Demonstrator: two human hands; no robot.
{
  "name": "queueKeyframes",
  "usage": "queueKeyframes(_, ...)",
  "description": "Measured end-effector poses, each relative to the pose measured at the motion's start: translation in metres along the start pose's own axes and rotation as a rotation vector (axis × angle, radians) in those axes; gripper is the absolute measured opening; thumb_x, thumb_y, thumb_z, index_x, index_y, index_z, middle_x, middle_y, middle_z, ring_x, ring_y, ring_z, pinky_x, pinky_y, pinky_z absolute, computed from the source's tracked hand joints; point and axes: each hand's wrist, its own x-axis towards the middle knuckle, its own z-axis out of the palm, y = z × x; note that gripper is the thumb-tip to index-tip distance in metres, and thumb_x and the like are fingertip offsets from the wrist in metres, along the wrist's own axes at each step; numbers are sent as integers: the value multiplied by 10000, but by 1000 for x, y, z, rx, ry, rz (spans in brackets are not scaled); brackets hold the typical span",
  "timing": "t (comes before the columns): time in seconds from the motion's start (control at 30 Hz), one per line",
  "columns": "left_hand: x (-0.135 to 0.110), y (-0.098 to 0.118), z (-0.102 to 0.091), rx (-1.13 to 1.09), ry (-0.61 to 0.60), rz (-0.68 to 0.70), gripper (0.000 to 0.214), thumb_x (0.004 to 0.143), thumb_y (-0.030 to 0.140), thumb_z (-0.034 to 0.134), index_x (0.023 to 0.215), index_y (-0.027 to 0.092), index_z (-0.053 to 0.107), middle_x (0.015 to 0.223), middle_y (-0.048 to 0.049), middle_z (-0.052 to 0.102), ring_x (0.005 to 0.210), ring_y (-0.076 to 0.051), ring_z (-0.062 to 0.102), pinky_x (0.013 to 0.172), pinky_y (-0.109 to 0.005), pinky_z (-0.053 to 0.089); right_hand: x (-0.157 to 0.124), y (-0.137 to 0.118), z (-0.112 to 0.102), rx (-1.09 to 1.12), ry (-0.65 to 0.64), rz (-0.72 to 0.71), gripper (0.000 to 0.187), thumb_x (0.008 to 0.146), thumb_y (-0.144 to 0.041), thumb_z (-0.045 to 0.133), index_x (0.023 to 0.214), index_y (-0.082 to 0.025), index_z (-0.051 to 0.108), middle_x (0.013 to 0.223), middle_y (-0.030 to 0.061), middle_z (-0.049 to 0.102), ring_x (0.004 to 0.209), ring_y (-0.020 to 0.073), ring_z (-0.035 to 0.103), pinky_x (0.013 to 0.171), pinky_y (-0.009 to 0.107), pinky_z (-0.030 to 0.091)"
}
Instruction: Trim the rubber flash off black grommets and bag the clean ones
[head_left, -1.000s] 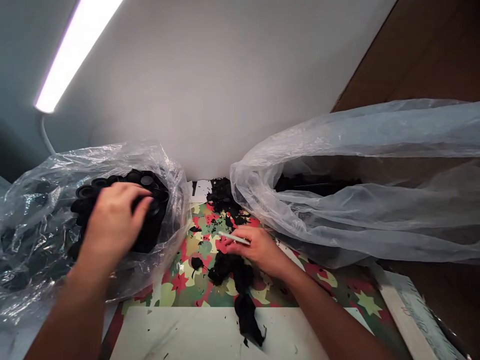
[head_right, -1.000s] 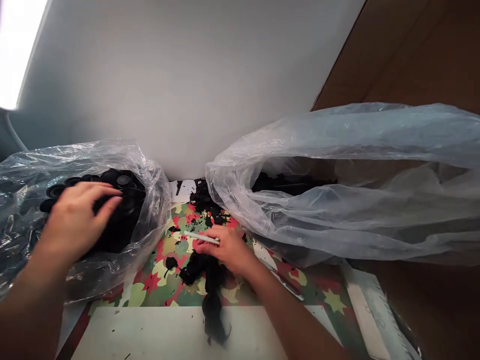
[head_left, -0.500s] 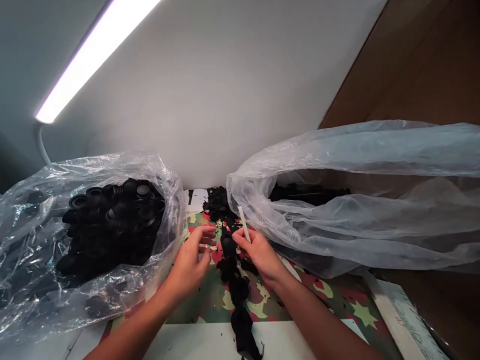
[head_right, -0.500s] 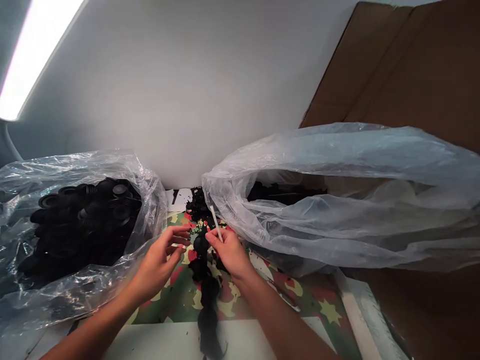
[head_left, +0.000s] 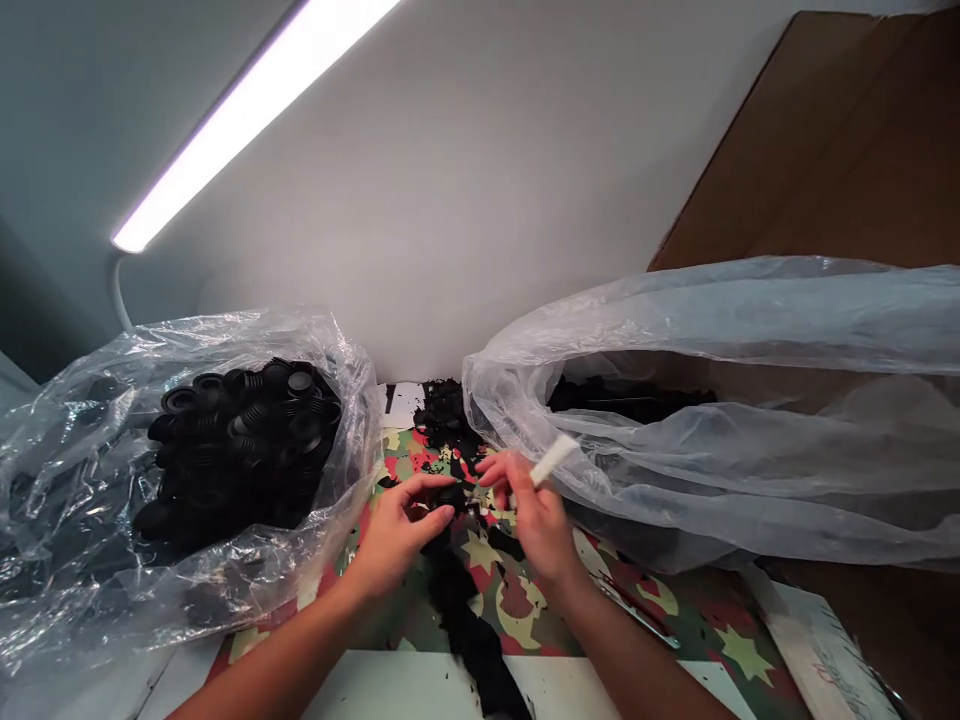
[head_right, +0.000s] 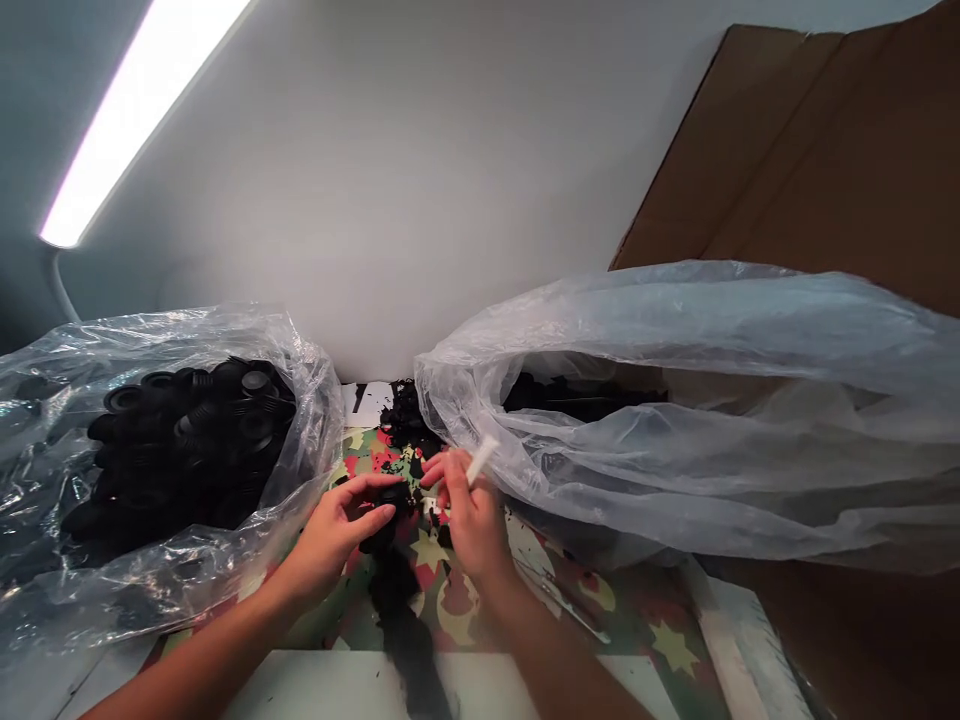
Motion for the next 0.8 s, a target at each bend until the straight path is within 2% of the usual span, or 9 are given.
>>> queueKeyframes(0.07,1,-3,-2,-37,-57,-40,359,731,327,714,1051,167,746,932,-68,755,877,-239,670,800,-342,487,1,-5,-7,11,15,-74,590,1020,-591,307,742,-212,664,924,61,668,748,169,600,680,298,487)
queueKeyframes(0.1,2,-4,-4,-26,-67,-37,330,729,307,699,1024,170,755,939,-68,755,897,-243,664,815,-345,480,1,-7,-9,9,-20,-95,575,1030,-570,306,772,-216,679,896,52,663,723,163,604,663,293,494)
queueKeyframes(0.17,2,-6,-5,34,-69,6,275,730,278,673,969,175,763,949,-67,743,920,-245,647,830,-347,466,-1,-12,-12,-30,-160,-138,498,1041,-509,350,837,-224,704,815,28,655,647,149,604,617,282,501)
queueKeyframes(0.23,1,-7,-6,78,-84,61,259,737,270,668,964,175,750,973,-71,725,941,-248,637,843,-351,463,-3,-14,-12,-93,-292,-198,342,1023,-423,455,927,-230,720,850,29,695,678,154,650,643,283,528)
queueKeyframes(0.33,-1,-7,-5,49,-91,90,415,724,253,696,1133,185,673,1027,-74,704,985,-250,639,876,-356,473,-6,-13,-11,-171,-353,-272,120,954,-300,599,992,-231,689,947,39,754,808,181,721,725,293,566)
queueKeyframes(0.4,-2,-7,-4,22,-74,79,551,706,238,714,1243,194,594,1019,-63,696,991,-244,642,890,-356,476,-6,-9,-11,-202,-367,-345,42,932,-234,613,916,-227,651,966,47,767,856,188,736,757,298,575)
queueKeyframes(0.47,-3,-7,-4,15,-65,69,593,700,237,720,1268,190,558,995,-55,693,974,-237,643,891,-355,477,-5,-5,-12,-229,-386,-459,91,924,-188,595,843,-228,607,989,62,767,899,195,737,788,310,577)
queueKeyframes(0.57,-3,-8,-5,9,-72,58,582,708,243,713,1264,185,550,1013,-63,700,994,-239,641,916,-359,467,-1,0,-14,-272,-408,-571,96,904,-153,594,849,-230,577,1031,83,763,932,206,735,815,333,579)
queueKeyframes(0.8,-4,-7,-5,52,-84,88,559,738,234,674,1281,182,554,1051,-76,723,989,-247,648,867,-352,474,1,8,-11,-352,-433,-672,94,947,-175,533,934,-232,607,1071,93,770,928,216,732,818,365,571)
